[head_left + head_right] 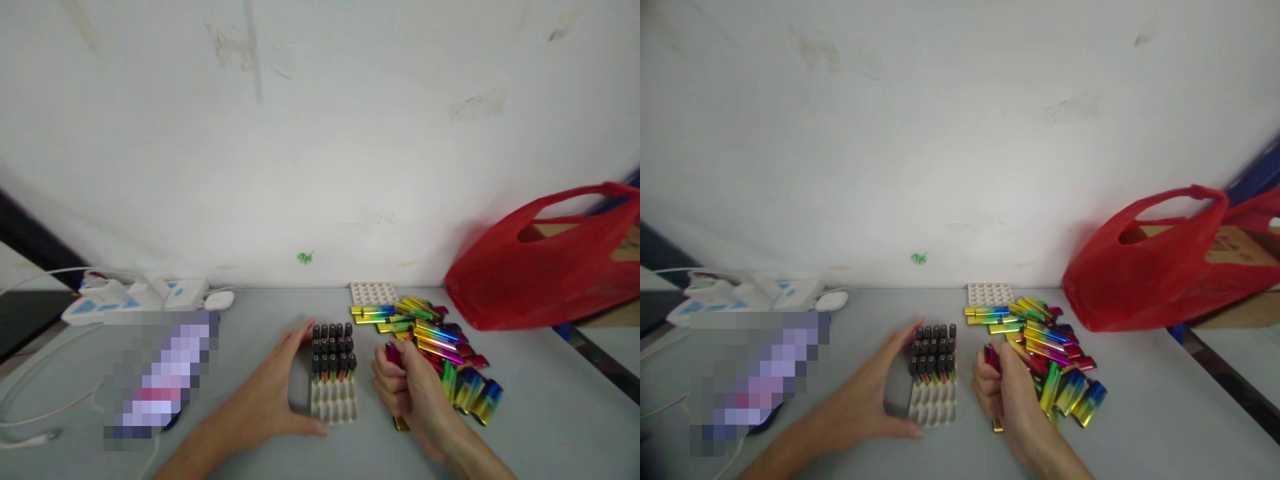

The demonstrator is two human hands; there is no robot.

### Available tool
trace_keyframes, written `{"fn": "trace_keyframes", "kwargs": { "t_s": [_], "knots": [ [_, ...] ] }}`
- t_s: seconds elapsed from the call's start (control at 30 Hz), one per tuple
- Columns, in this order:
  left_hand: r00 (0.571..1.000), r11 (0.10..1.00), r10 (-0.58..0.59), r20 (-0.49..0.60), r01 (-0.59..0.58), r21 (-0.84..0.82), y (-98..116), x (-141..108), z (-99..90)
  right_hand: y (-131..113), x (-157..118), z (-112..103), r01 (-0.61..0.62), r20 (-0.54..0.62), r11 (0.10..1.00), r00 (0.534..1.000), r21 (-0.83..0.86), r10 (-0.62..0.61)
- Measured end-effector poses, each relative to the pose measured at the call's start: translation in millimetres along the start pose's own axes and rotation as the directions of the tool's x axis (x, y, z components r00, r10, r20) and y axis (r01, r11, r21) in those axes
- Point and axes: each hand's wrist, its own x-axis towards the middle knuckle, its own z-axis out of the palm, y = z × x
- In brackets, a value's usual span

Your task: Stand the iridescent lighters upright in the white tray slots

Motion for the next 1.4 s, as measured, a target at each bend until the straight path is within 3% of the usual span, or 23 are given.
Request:
{"fn": "trace_keyframes", "kwargs": {
  "t_s": [0.27,0.37,0.43,0.5,0.63,0.73,0.87,0.93,1.03,1.2,1.4],
  "knots": [
    [1.0,1.0,0.001,-0.003,-0.001,0.001,0,0,-1.2,-4,6,3,-0.014,0.046,1.0,0.999,0.006,0.014],
    [1.0,1.0,0.005,-0.008,-0.005,0.005,0,1,-0.6,-1,2,9,0.141,-0.014,0.986,0.99,-0.09,-0.143],
    [1.0,1.0,-0.005,-0.007,0.005,0.002,-1,1,0.0,0,-4,12,0.26,-0.038,0.931,0.96,-0.255,-0.278],
    [1.0,1.0,-0.009,-0.004,0.009,0.002,0,1,0.3,0,-12,13,0.396,0.003,0.8,0.897,-0.45,-0.442],
    [1.0,1.0,0.01,-0.007,-0.01,0.003,1,2,0.1,-4,-23,9,0.603,0.217,0.368,0.681,-0.708,-0.699],
    [1.0,1.0,0.007,0.002,-0.007,0.0,1,1,0.2,-5,-25,9,0.686,0.422,0.154,0.592,-0.711,-0.686],
    [0.999,0.999,0.028,-0.02,-0.029,-0.026,2,1,0.8,7,-21,15,0.816,0.629,0.008,0.452,-0.578,-0.633],
    [0.999,0.998,0.046,-0.025,-0.048,-0.05,3,3,0.8,16,-17,18,0.826,0.684,-0.065,0.416,-0.559,-0.599],
    [0.998,0.996,0.06,-0.017,-0.061,-0.069,3,4,0.5,28,-12,18,0.814,0.726,-0.123,0.425,-0.568,-0.54],
    [0.998,0.997,0.052,-0.029,-0.054,-0.059,3,5,-0.1,35,-9,13,0.779,0.723,-0.12,0.497,-0.615,-0.48],
    [0.997,0.996,0.074,-0.027,-0.075,-0.053,4,5,0.3,39,-10,18,0.718,0.652,0.003,0.633,-0.696,-0.418]
  ]
}}
